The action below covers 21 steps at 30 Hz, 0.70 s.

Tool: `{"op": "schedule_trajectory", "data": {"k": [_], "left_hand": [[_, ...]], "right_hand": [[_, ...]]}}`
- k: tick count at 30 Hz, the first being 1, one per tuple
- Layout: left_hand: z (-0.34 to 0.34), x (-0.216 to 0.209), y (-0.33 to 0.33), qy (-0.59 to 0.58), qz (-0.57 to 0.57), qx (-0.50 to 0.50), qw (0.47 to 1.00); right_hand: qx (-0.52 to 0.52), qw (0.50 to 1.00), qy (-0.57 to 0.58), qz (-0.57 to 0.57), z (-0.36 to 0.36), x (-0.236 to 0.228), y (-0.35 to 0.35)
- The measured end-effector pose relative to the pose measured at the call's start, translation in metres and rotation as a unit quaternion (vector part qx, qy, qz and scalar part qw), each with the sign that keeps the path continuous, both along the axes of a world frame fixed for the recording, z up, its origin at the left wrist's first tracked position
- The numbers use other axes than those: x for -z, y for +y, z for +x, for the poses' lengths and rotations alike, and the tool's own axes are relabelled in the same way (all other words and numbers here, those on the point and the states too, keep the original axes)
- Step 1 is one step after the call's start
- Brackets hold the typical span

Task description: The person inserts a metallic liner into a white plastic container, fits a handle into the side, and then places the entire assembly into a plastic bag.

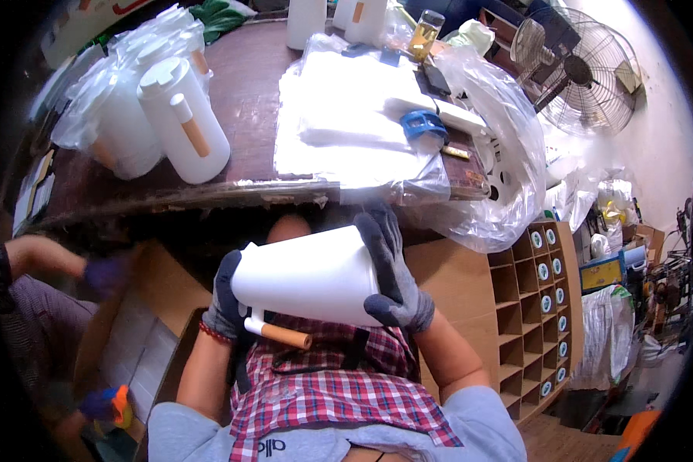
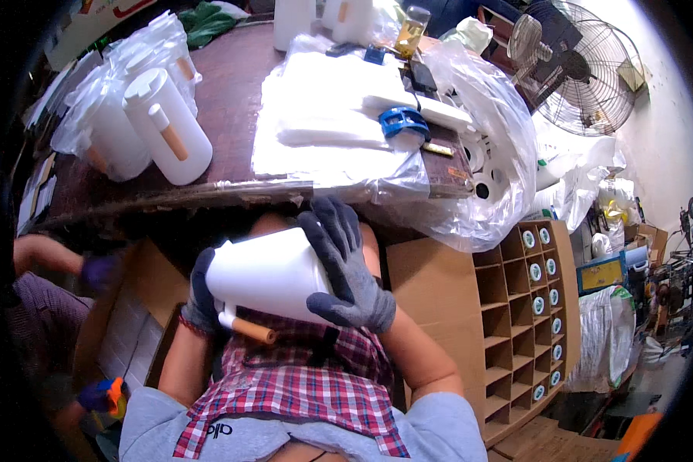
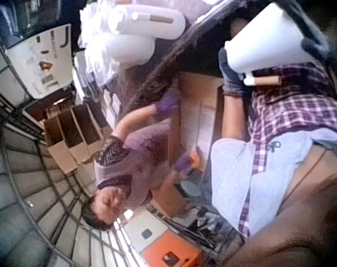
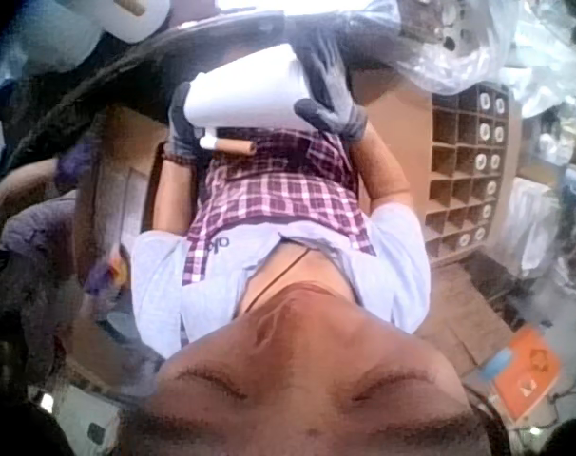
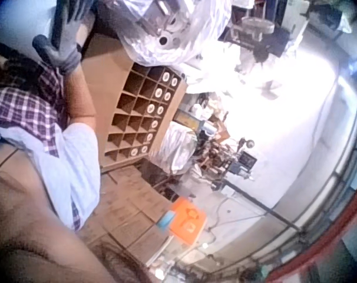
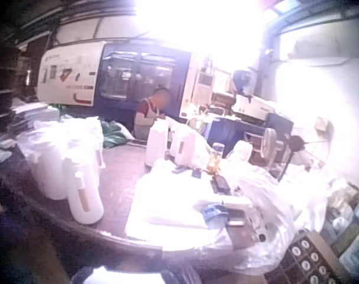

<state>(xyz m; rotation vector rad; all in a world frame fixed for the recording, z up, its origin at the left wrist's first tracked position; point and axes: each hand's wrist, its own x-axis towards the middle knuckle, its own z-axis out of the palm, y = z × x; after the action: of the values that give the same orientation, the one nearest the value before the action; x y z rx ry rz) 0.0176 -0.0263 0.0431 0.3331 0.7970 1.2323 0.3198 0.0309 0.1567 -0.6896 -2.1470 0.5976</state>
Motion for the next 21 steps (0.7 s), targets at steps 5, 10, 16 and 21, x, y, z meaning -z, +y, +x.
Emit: {"op": "schedule_trajectory", "data": {"k": [5,10,16,21], "left_hand": [[0.015,-0.038,-0.002,0.131,0.078,0.008,0.988],[0.021,-0.146,0.006,0.624,0.506,0.063,0.591],[0.067,-0.193,-0.057,0.586,0.766,0.180,0.196],[0.086,-0.210,-0.030,0.509,0.754,0.275,0.312]], "right_hand": [[0.077,0.944,0.212,-0.241,-0.001,0.033,0.004],[-0.188,0.157,0.656,-0.714,0.016,0.109,0.026],[-0.240,0.517,0.343,-0.747,-0.018,0.067,-0.002],[-0.263,0.631,0.255,-0.684,-0.022,0.063,-0.009]]}}
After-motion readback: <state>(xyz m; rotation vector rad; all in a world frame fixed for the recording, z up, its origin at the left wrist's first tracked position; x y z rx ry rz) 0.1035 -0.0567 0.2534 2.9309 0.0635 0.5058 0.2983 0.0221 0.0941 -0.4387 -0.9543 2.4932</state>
